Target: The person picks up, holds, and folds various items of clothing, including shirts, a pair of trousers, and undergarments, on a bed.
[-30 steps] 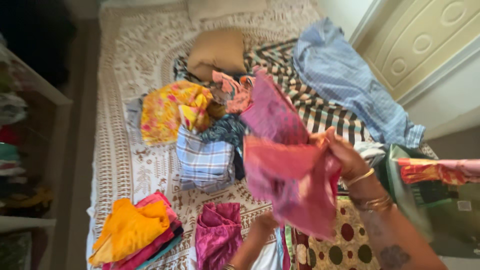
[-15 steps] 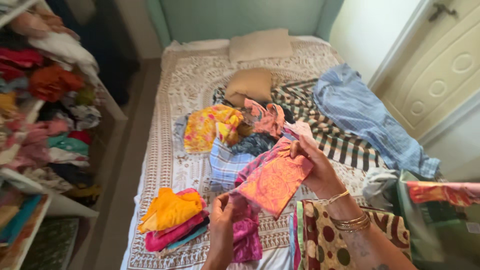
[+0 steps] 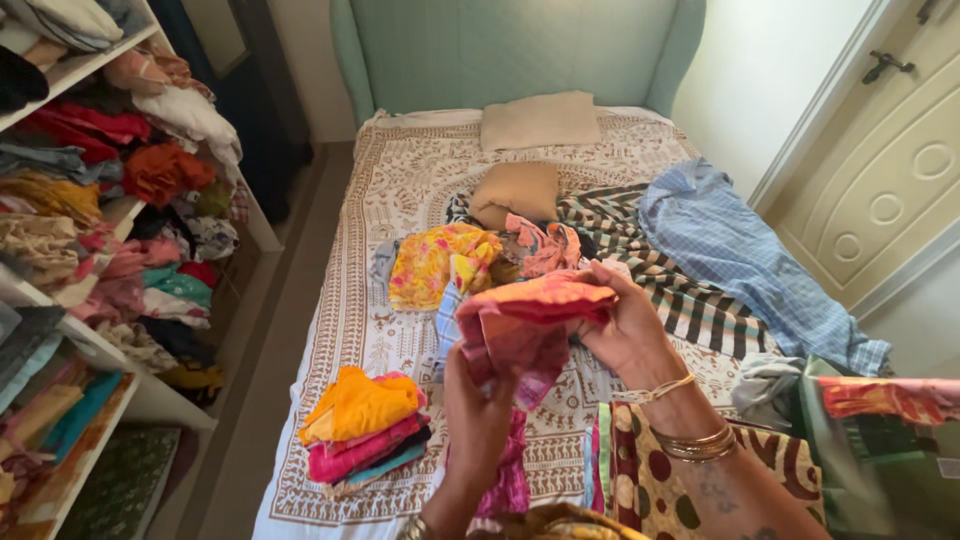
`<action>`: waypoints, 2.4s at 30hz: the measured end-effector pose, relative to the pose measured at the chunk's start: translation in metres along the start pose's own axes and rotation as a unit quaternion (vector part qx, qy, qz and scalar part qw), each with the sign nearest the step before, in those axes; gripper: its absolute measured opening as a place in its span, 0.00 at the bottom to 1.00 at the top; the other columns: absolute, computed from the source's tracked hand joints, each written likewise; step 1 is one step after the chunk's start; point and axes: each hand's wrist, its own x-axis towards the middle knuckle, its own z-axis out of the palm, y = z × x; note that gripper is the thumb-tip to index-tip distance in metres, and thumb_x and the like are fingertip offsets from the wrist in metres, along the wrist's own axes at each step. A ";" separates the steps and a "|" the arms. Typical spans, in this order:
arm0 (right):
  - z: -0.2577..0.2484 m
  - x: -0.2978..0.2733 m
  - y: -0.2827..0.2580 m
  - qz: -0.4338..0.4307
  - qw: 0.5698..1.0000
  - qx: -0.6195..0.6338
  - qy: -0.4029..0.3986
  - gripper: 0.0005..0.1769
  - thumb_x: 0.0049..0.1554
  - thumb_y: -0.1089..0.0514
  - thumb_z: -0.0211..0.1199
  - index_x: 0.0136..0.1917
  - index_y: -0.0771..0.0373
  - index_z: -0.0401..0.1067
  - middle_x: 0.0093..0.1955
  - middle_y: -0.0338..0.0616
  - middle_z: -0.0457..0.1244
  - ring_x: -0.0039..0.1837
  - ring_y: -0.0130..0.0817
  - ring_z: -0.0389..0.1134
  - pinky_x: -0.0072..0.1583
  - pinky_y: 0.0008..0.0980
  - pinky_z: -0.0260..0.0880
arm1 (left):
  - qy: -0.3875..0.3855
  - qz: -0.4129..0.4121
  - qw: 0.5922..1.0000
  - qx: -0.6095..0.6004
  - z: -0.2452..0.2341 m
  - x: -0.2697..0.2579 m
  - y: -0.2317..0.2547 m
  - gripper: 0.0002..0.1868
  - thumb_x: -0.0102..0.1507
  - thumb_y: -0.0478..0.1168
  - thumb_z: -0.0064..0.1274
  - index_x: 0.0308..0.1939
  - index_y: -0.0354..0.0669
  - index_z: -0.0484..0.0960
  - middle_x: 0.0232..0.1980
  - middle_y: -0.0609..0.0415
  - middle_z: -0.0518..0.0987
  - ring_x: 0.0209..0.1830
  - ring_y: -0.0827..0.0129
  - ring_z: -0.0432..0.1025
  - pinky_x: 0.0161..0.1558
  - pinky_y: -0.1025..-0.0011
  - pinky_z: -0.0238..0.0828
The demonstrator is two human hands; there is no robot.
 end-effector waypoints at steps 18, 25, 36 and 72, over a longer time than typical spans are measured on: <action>0.087 -0.092 0.008 -0.306 0.615 -0.708 -0.163 0.13 0.48 0.68 0.70 0.49 0.64 0.80 0.60 0.41 0.70 0.62 0.36 0.70 0.60 0.34 0.72 | -0.294 -0.129 0.934 -0.156 0.012 0.066 -0.032 0.16 0.58 0.26 0.53 0.50 0.28 0.84 0.44 0.52 0.85 0.42 0.73 0.77 0.46 0.77 0.75; 0.112 -0.105 0.038 -0.306 0.534 -0.763 -0.196 0.29 0.39 0.58 0.80 0.55 0.63 0.78 0.56 0.43 0.66 0.60 0.44 0.64 0.62 0.40 0.66 | -0.272 -0.249 0.887 -0.277 -0.006 0.064 -0.019 0.16 0.61 0.29 0.42 0.49 0.30 0.83 0.41 0.48 0.84 0.36 0.68 0.78 0.39 0.72 0.76; 0.104 -0.107 0.029 -0.358 0.466 -0.792 -0.167 0.15 0.40 0.67 0.74 0.43 0.63 0.76 0.64 0.49 0.66 0.65 0.48 0.64 0.63 0.43 0.66 | -0.271 -0.216 0.907 -0.240 -0.003 0.059 -0.009 0.23 0.59 0.28 0.46 0.59 0.33 0.71 0.45 0.48 0.82 0.42 0.69 0.78 0.48 0.71 0.76; 0.059 -0.072 0.017 -0.086 0.812 -0.564 -0.124 0.17 0.51 0.74 0.63 0.55 0.68 0.76 0.48 0.33 0.72 0.49 0.20 0.71 0.53 0.23 0.74 | -0.271 0.141 0.938 0.165 -0.008 0.042 0.081 0.19 0.66 0.35 0.51 0.62 0.45 0.73 0.38 0.45 0.84 0.40 0.53 0.80 0.41 0.63 0.75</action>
